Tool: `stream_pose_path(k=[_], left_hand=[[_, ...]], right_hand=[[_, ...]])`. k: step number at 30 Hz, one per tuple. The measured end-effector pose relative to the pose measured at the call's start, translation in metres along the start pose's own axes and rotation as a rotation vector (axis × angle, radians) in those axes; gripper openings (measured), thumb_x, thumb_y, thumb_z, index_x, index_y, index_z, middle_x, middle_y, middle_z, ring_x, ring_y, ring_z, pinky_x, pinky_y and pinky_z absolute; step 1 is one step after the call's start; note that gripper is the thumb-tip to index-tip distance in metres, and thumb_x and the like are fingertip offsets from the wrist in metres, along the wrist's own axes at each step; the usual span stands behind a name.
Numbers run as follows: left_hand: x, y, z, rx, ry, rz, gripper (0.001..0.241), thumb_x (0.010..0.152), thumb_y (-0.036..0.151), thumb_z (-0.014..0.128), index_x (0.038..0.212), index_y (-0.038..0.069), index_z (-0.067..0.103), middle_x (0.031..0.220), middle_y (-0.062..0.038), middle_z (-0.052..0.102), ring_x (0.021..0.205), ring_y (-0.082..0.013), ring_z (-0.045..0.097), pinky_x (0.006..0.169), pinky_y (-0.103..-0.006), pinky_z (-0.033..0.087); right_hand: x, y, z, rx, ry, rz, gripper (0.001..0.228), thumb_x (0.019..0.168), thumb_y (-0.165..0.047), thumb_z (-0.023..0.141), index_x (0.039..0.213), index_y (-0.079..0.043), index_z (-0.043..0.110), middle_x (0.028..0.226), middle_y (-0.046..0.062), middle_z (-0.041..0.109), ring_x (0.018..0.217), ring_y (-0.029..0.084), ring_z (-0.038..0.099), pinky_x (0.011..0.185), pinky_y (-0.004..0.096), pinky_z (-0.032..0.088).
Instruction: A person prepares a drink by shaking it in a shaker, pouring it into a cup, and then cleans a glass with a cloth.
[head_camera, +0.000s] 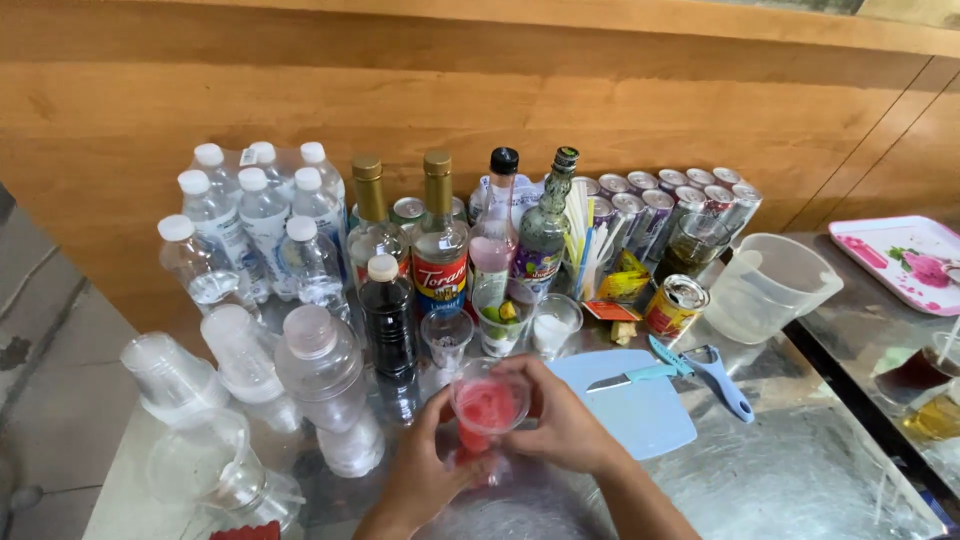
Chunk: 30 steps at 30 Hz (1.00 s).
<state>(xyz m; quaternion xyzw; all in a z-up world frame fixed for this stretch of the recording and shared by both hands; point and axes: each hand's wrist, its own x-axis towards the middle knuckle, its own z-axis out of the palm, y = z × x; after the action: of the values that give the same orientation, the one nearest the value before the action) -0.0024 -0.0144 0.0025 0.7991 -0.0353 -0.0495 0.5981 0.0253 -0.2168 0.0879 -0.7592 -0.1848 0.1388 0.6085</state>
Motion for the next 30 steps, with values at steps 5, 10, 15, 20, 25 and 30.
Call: stream_pose_path(k=[5, 10, 15, 20, 25, 30], left_hand=[[0.006, -0.011, 0.000, -0.047, 0.074, 0.043, 0.078, 0.065, 0.037, 0.095, 0.134, 0.019, 0.063, 0.117, -0.001, 0.081, 0.094, -0.0142, 0.082, 0.082, -0.0260, 0.067], [0.003, 0.011, -0.003, -0.051, 0.062, -0.063, 0.070, 0.061, 0.015, 0.100, 0.123, 0.019, 0.067, 0.112, 0.000, 0.082, 0.098, -0.0140, 0.081, 0.085, -0.0242, 0.066], [0.002, 0.009, -0.005, 0.204, 0.038, -0.138, 0.082, 0.063, 0.032, 0.097, 0.134, 0.024, 0.057, 0.126, 0.003, 0.073, 0.113, -0.0164, 0.071, 0.091, -0.0286, 0.060], [0.002, 0.018, -0.008, 0.297, -0.077, -0.158, 0.089, 0.070, 0.039, 0.096, 0.144, 0.023, 0.050, 0.142, 0.006, 0.063, 0.129, -0.0170, 0.061, 0.105, -0.0323, 0.053], [0.002, 0.009, -0.007, 0.222, -0.055, -0.028, 0.092, 0.066, 0.043, 0.097, 0.143, 0.022, 0.051, 0.141, 0.004, 0.065, 0.128, -0.0193, 0.063, 0.101, -0.0341, 0.055], [0.003, 0.007, -0.009, 0.181, -0.019, 0.027, 0.086, 0.064, 0.042, 0.098, 0.137, 0.022, 0.058, 0.136, 0.004, 0.070, 0.124, -0.0186, 0.067, 0.100, -0.0337, 0.057]], right_hand=[[0.001, 0.025, 0.010, -0.047, 0.069, 0.020, 0.076, 0.068, -0.020, 0.094, 0.133, -0.014, 0.056, 0.135, 0.006, 0.066, 0.115, 0.019, 0.071, 0.097, 0.032, 0.060], [0.000, -0.001, -0.008, -0.262, -0.047, 0.064, 0.083, 0.071, -0.022, 0.087, 0.146, -0.015, 0.052, 0.141, 0.007, 0.059, 0.122, 0.023, 0.065, 0.101, 0.037, 0.059], [0.000, 0.013, -0.043, -0.422, 0.007, 0.007, 0.061, 0.086, -0.023, 0.073, 0.144, -0.013, 0.054, 0.129, 0.009, 0.071, 0.111, 0.019, 0.073, 0.097, 0.034, 0.062], [0.014, -0.004, -0.079, -0.200, 0.648, 0.112, 0.014, 0.100, 0.002, 0.056, 0.106, -0.002, 0.067, 0.088, 0.012, 0.073, 0.078, 0.020, 0.072, 0.074, 0.031, 0.065], [0.046, -0.030, -0.117, -0.250, 0.806, 0.117, 0.017, 0.103, -0.014, 0.057, 0.115, -0.005, 0.066, 0.089, 0.010, 0.072, 0.072, 0.019, 0.070, 0.063, 0.033, 0.057], [0.083, -0.016, -0.145, -0.666, 0.818, 0.090, 0.027, 0.093, -0.032, 0.077, 0.112, -0.014, 0.077, 0.092, 0.005, 0.074, 0.083, 0.018, 0.068, 0.074, 0.038, 0.056]])
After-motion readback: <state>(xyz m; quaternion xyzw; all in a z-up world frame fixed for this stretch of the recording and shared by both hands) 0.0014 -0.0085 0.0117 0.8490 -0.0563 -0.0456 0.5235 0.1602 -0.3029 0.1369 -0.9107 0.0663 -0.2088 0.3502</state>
